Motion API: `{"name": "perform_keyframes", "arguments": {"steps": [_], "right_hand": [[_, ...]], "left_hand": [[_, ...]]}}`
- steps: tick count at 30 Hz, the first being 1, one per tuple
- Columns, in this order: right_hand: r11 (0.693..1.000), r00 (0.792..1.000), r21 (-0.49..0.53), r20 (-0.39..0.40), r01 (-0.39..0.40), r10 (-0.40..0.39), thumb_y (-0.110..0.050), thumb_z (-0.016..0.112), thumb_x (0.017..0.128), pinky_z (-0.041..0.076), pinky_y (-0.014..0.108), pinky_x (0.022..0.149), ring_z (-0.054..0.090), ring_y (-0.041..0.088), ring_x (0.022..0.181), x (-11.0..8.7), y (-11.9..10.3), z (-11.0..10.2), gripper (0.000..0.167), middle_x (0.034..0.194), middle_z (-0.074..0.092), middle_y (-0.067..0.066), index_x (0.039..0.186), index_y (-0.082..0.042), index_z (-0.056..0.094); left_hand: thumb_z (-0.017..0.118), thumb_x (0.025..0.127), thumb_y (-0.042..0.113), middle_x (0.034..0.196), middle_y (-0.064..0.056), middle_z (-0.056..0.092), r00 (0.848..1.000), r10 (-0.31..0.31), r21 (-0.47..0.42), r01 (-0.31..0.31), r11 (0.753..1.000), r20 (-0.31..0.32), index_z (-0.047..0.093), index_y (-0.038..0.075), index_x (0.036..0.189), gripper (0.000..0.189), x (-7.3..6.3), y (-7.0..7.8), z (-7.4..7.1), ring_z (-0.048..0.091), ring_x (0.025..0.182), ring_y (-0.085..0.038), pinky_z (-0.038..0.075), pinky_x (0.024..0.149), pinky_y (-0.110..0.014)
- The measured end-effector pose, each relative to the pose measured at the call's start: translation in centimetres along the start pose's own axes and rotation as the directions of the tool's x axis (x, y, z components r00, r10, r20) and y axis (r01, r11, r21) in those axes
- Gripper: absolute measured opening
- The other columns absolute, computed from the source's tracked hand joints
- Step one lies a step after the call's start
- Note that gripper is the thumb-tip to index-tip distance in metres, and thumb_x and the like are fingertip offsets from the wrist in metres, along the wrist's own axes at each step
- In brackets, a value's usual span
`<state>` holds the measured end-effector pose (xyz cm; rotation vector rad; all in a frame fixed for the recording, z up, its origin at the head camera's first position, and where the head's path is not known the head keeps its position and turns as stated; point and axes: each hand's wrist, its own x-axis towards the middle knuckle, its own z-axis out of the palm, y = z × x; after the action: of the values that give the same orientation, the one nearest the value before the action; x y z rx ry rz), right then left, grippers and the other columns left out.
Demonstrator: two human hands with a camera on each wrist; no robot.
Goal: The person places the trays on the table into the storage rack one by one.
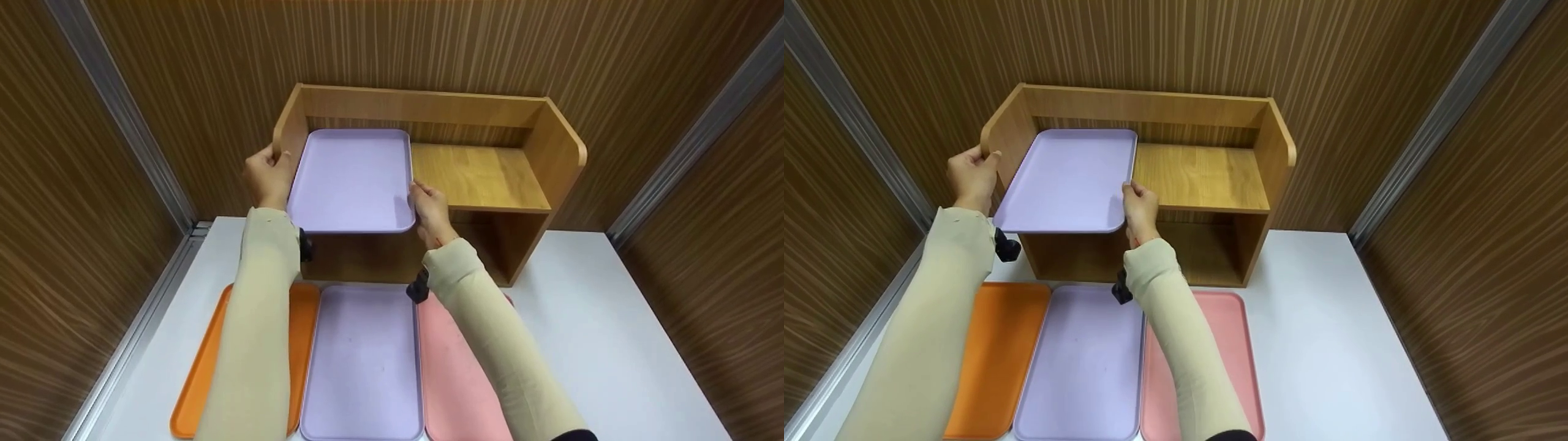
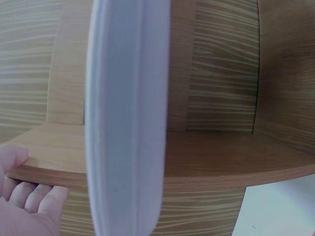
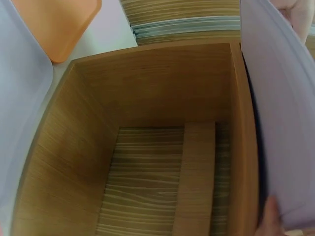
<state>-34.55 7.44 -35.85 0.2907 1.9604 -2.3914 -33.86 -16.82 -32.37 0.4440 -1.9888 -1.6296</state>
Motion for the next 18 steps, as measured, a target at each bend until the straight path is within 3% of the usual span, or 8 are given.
{"name": "perform_keyframes", "arguments": {"steps": [5,7,12,18], "right_hand": [[0.995,0.996,0.096,0.083,-0.023,0.015,-0.019,0.043,0.100,0.046,0.031,0.072,0.052,0.020,0.087,0.01,-0.44,0.34,0.039,0.110,0.054,0.015,0.127,0.007,0.049],[0.989,0.991,0.147,0.130,-0.033,0.014,-0.020,0.040,0.101,0.045,0.031,0.072,0.051,0.021,0.085,0.19,-0.45,0.25,0.039,0.104,0.052,0.015,0.125,0.009,0.047],[0.984,0.981,0.173,0.195,-0.027,-0.007,-0.019,0.037,0.102,0.041,0.032,0.085,0.048,0.025,0.102,0.33,-0.48,-0.08,0.042,0.126,0.048,0.020,0.133,0.009,0.042],[0.985,0.972,0.149,0.206,0.086,-0.116,-0.013,0.040,0.100,0.035,0.041,0.102,0.043,0.035,0.119,-0.01,-0.83,-0.12,0.046,0.137,0.040,0.028,0.138,0.013,0.033]], "left_hand": [[0.058,0.092,0.012,0.118,-0.010,0.065,1.000,-0.006,0.008,0.006,1.000,0.007,0.065,0.005,0.120,0.029,0.11,0.09,-0.05,0.059,0.102,-0.016,0.047,0.088,-0.027],[0.058,0.092,0.013,0.116,-0.009,0.066,1.000,-0.005,0.023,0.005,1.000,0.006,0.066,0.006,0.119,0.029,0.13,0.12,-0.06,0.060,0.101,-0.016,0.047,0.087,-0.026],[0.058,0.091,0.013,0.116,-0.009,0.066,1.000,-0.013,0.037,0.013,0.999,0.002,0.066,0.007,0.119,0.029,0.16,0.08,-0.01,0.060,0.101,-0.016,0.047,0.087,-0.028],[0.058,0.092,0.013,0.119,-0.010,0.065,1.000,-0.023,0.036,0.023,0.999,0.007,0.065,0.005,0.120,0.029,0.23,-0.10,-0.05,0.059,0.104,-0.017,0.047,0.090,-0.028]]}}
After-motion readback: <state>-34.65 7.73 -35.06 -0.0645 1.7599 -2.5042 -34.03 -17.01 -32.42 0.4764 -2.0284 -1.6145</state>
